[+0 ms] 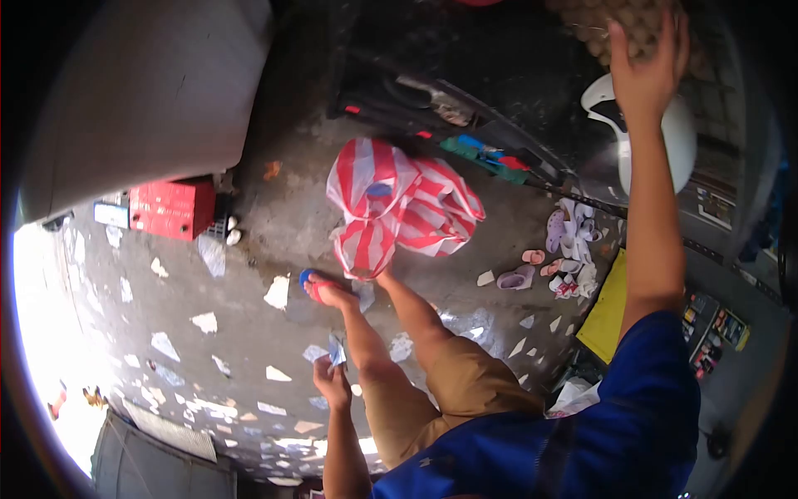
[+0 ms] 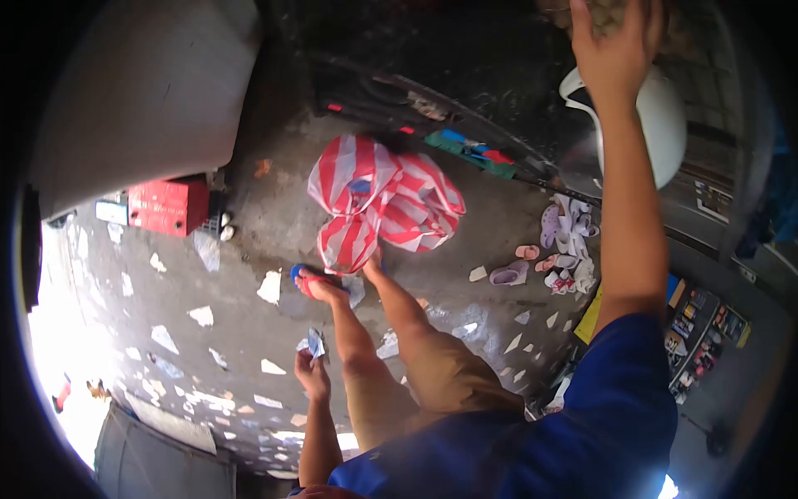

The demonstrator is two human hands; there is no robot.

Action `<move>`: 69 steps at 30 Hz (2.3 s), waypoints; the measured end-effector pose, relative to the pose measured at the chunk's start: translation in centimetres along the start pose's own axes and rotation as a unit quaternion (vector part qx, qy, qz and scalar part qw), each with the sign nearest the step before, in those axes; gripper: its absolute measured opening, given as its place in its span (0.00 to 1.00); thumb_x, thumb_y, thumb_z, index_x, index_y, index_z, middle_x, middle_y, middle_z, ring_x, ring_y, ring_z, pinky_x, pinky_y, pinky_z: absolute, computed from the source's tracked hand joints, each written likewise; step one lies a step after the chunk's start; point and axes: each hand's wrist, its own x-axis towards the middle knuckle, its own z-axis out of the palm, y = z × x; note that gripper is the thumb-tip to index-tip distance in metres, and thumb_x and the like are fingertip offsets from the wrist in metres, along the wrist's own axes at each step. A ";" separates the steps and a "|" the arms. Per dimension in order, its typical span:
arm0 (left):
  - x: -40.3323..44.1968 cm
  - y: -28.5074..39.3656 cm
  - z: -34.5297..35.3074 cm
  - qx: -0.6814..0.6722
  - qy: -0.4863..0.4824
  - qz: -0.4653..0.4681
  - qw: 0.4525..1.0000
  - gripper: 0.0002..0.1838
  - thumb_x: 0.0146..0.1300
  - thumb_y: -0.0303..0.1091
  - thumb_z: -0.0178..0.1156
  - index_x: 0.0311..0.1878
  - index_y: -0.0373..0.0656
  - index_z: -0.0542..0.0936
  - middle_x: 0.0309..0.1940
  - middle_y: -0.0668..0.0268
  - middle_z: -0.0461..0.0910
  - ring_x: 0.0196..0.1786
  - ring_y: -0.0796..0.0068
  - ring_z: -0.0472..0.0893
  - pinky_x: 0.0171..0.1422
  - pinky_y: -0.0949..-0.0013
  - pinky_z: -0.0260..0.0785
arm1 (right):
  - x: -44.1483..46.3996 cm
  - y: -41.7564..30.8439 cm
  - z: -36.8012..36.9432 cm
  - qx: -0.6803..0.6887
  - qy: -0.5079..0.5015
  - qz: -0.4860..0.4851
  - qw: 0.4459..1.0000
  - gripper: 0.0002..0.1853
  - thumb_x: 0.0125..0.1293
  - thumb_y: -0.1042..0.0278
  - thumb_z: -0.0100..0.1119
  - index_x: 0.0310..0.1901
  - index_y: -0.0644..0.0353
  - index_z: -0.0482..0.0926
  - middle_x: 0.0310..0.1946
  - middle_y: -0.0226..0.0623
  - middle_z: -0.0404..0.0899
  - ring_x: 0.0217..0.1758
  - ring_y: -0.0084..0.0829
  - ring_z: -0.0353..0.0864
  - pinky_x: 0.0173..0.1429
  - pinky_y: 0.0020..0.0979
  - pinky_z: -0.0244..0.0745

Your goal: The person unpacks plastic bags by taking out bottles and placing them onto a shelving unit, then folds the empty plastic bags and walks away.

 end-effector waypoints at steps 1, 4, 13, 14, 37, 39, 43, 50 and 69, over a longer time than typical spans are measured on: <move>0.0 -0.1 0.3 -0.010 0.003 -0.006 1.000 0.06 0.68 0.18 0.58 0.46 0.35 0.76 0.41 0.66 0.77 0.39 0.78 0.77 0.46 0.70 0.75 | -2.6 -2.6 -1.1 0.071 0.003 0.019 0.997 0.31 0.63 0.61 0.77 0.66 0.61 0.76 0.65 0.50 0.76 0.73 0.49 0.71 0.72 0.45 0.69; 0.2 -0.4 1.4 0.014 0.007 -0.015 1.000 0.06 0.68 0.20 0.58 0.46 0.34 0.77 0.39 0.66 0.78 0.39 0.77 0.78 0.45 0.70 0.76 | -15.8 -13.3 -4.5 0.361 -0.202 0.214 0.885 0.11 0.65 0.79 0.64 0.49 0.64 0.82 0.42 0.41 0.84 0.50 0.42 0.83 0.58 0.39 0.77; 4.0 4.7 6.6 -0.126 -0.109 -0.006 0.986 0.14 0.66 0.25 0.61 0.54 0.36 0.82 0.62 0.59 0.79 0.63 0.67 0.79 0.68 0.59 0.71 | -44.3 -34.4 8.7 0.194 -0.407 0.536 0.714 0.24 0.61 0.60 0.71 0.52 0.69 0.79 0.54 0.59 0.82 0.57 0.57 0.83 0.61 0.48 0.77; 6.2 5.9 7.6 -0.226 -0.156 -0.102 0.956 0.18 0.67 0.28 0.63 0.60 0.37 0.80 0.64 0.59 0.78 0.65 0.65 0.78 0.71 0.56 0.68 | -44.8 -34.7 10.1 0.195 -0.411 0.593 0.664 0.28 0.59 0.56 0.74 0.53 0.69 0.78 0.55 0.57 0.82 0.58 0.56 0.83 0.63 0.48 0.77; 8.2 4.1 8.9 -0.504 -0.154 -0.217 0.821 0.28 0.62 0.29 0.58 0.67 0.41 0.73 0.57 0.61 0.83 0.60 0.60 0.82 0.69 0.54 0.73 | -12.8 -23.4 -16.8 0.522 -0.534 0.350 0.565 0.32 0.53 0.65 0.82 0.60 0.65 0.83 0.47 0.37 0.85 0.48 0.26 0.84 0.52 0.30 0.79; 8.0 3.2 8.8 -0.463 -0.159 -0.214 0.845 0.23 0.62 0.30 0.58 0.62 0.40 0.76 0.50 0.63 0.85 0.50 0.65 0.86 0.59 0.60 0.79 | -9.6 -20.4 -19.7 0.525 -0.462 0.461 0.546 0.29 0.54 0.69 0.78 0.58 0.69 0.83 0.45 0.32 0.85 0.47 0.20 0.82 0.52 0.27 0.78; 8.3 1.8 8.2 -0.397 -0.150 -0.197 0.884 0.20 0.62 0.31 0.61 0.59 0.41 0.79 0.47 0.65 0.85 0.46 0.71 0.86 0.52 0.64 0.79 | -4.0 -16.1 -21.4 0.491 -0.289 0.464 0.679 0.25 0.55 0.70 0.75 0.55 0.69 0.84 0.43 0.32 0.84 0.42 0.21 0.82 0.48 0.24 0.78; 8.5 3.1 7.4 -0.353 -0.165 -0.177 0.904 0.22 0.63 0.30 0.61 0.61 0.49 0.77 0.49 0.71 0.83 0.50 0.73 0.83 0.55 0.65 0.77 | 2.4 -9.7 -14.5 0.429 -0.127 0.438 0.780 0.21 0.59 0.71 0.77 0.53 0.68 0.84 0.39 0.30 0.84 0.34 0.17 0.79 0.36 0.21 0.73; 7.5 3.2 7.7 -0.253 -0.093 -0.148 0.952 0.05 0.64 0.25 0.62 0.37 0.47 0.76 0.35 0.72 0.82 0.36 0.81 0.79 0.44 0.74 0.69 | 2.2 13.0 5.0 0.095 0.081 0.272 0.954 0.25 0.57 0.50 0.80 0.43 0.68 0.89 0.43 0.40 0.90 0.46 0.26 0.86 0.54 0.30 0.78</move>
